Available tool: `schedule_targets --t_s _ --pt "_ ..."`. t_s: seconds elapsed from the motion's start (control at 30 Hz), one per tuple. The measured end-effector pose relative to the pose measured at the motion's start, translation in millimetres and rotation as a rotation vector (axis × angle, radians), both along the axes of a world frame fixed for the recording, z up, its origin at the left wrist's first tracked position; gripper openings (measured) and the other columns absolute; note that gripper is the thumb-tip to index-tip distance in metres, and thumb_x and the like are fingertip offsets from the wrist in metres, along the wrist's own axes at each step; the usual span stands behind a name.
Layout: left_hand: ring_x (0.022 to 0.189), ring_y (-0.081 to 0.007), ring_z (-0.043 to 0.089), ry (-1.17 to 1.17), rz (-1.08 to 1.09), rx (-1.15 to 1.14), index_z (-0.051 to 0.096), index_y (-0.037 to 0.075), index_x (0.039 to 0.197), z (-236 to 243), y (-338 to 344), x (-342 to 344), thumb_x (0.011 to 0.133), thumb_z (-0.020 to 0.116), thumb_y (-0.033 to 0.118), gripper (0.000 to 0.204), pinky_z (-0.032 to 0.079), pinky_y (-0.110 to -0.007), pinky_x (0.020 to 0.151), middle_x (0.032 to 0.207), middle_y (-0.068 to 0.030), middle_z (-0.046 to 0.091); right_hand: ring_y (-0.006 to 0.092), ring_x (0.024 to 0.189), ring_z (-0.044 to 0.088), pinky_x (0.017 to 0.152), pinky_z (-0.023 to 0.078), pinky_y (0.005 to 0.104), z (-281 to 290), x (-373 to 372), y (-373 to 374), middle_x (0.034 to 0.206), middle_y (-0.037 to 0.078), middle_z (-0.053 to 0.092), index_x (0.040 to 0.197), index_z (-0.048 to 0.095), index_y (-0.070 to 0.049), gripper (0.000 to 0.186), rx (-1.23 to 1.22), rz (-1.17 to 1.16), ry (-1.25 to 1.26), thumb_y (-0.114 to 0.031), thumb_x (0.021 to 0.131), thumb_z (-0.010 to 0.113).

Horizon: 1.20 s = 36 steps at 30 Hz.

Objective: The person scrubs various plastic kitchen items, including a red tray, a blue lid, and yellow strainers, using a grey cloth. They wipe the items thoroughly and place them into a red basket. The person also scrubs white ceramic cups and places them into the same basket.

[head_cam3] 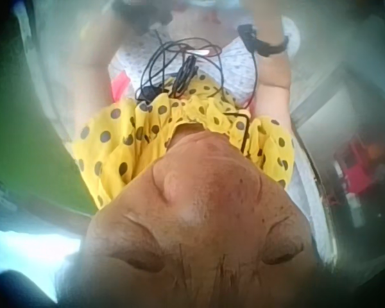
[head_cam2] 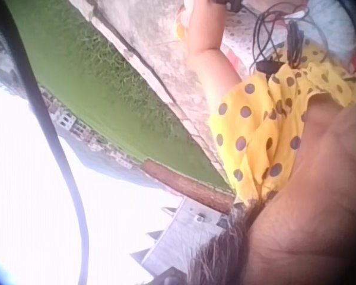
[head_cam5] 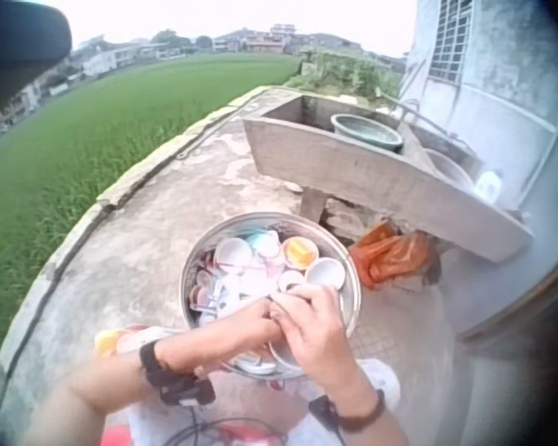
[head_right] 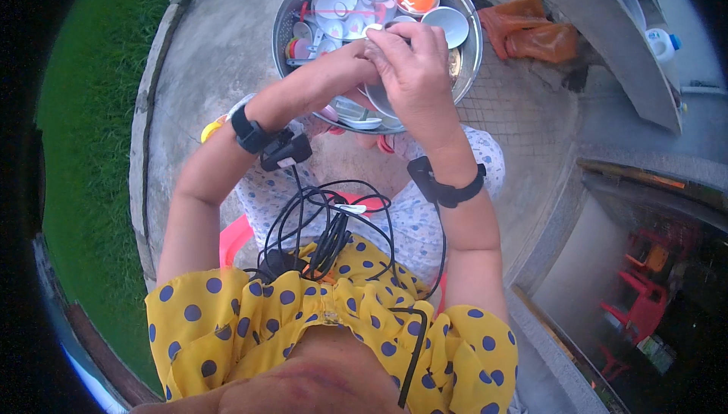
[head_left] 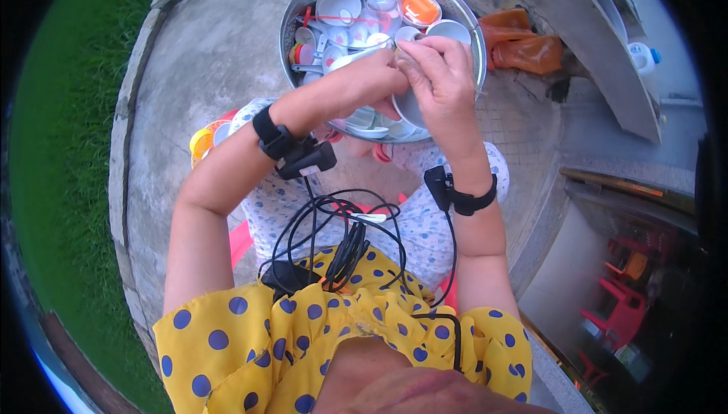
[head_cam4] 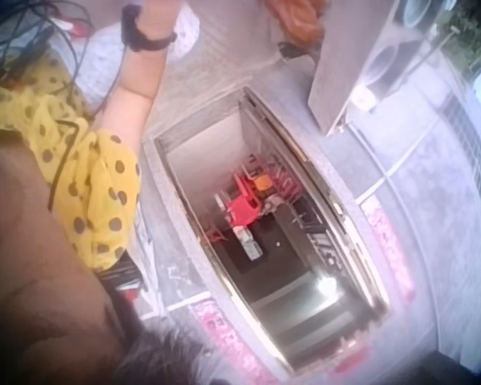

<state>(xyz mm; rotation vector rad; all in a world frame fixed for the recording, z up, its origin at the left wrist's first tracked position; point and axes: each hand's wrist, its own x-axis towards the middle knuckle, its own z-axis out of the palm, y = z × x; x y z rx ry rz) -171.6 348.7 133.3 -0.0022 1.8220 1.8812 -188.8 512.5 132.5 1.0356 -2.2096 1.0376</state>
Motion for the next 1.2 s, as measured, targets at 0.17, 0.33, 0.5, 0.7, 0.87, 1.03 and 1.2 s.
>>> schedule_targets --t_s 0.17,0.33,0.5,0.7,0.87,1.03,1.2 --pt "0.093 -0.0203 0.066 0.029 0.172 0.063 0.051 -0.012 0.117 1.3 4.1 17.4 0.079 0.059 0.01 0.045 0.06 -0.032 0.076 0.106 -0.0144 0.06 0.0279 0.094 0.053 0.081 0.046 0.0387 0.4 -1.3 0.4 0.099 0.008 0.058 0.106 0.07 -0.006 0.025 0.114 -0.251 0.138 -0.009 0.081 0.073" --pt "0.107 -0.0232 0.06 0.012 0.237 0.223 0.051 -0.006 0.126 -7.3 -3.6 14.7 0.082 0.059 0.017 0.05 0.055 -0.034 0.089 0.114 -0.0133 0.058 0.0284 0.092 0.055 0.079 0.047 0.04 -3.1 -8.6 13.8 0.096 0.01 0.057 0.101 0.069 -0.005 0.017 0.198 -0.448 0.084 -0.011 0.085 0.072" --pt "0.105 -0.0181 0.061 0.084 0.261 0.251 0.055 -0.001 0.125 -11.2 -11.8 8.9 0.09 0.059 0.03 0.047 0.056 -0.032 0.086 0.113 -0.0099 0.059 0.0296 0.093 0.059 0.083 0.048 0.0398 6.6 -0.8 14.4 0.097 0.011 0.059 0.102 0.067 -0.003 0.02 -0.021 -0.321 -0.386 -0.017 0.088 0.071" --pt "0.079 -0.0124 0.063 0.099 0.256 0.239 0.061 0.003 0.109 -19.5 -11.7 5.2 0.095 0.056 0.046 0.045 0.055 -0.027 0.069 0.094 -0.0041 0.061 0.0313 0.114 0.054 0.094 0.046 0.04 8.0 0.7 9.9 0.12 0.017 0.051 0.129 0.051 0.001 0.062 -0.046 -0.004 -0.381 -0.04 0.087 0.072" --pt "0.083 -0.0113 0.061 0.135 0.231 0.167 0.062 0.001 0.12 -23.5 -16.7 4.0 0.098 0.051 0.043 0.048 0.057 -0.026 0.069 0.097 -0.0049 0.061 0.0372 0.121 0.049 0.104 0.037 0.0432 -0.4 13.4 1.3 0.135 0.02 0.044 0.138 0.04 0.004 0.082 0.431 0.117 -0.201 -0.034 0.077 0.078" --pt "0.066 -0.0108 0.059 0.223 0.329 0.139 0.065 0.002 0.098 -18.9 -12.9 12.9 0.097 0.053 0.043 0.043 0.048 -0.024 0.053 0.08 -0.0044 0.061 0.0356 0.116 0.055 0.101 0.042 0.0411 -1.7 10.5 -5.6 0.119 0.018 0.059 0.129 0.051 0.004 0.067 0.381 0.139 -0.227 -0.02 0.074 0.081" --pt "0.066 -0.0127 0.059 0.034 0.231 -0.086 0.066 0.002 0.094 -14.9 -9.5 1.9 0.098 0.038 0.064 0.068 0.048 -0.027 0.058 0.081 -0.0042 0.063 0.0258 0.1 0.066 0.086 0.051 0.0343 16.3 12.3 14.3 0.107 0.013 0.066 0.12 0.058 0.004 0.05 0.004 0.199 -0.646 -0.011 0.078 0.078"
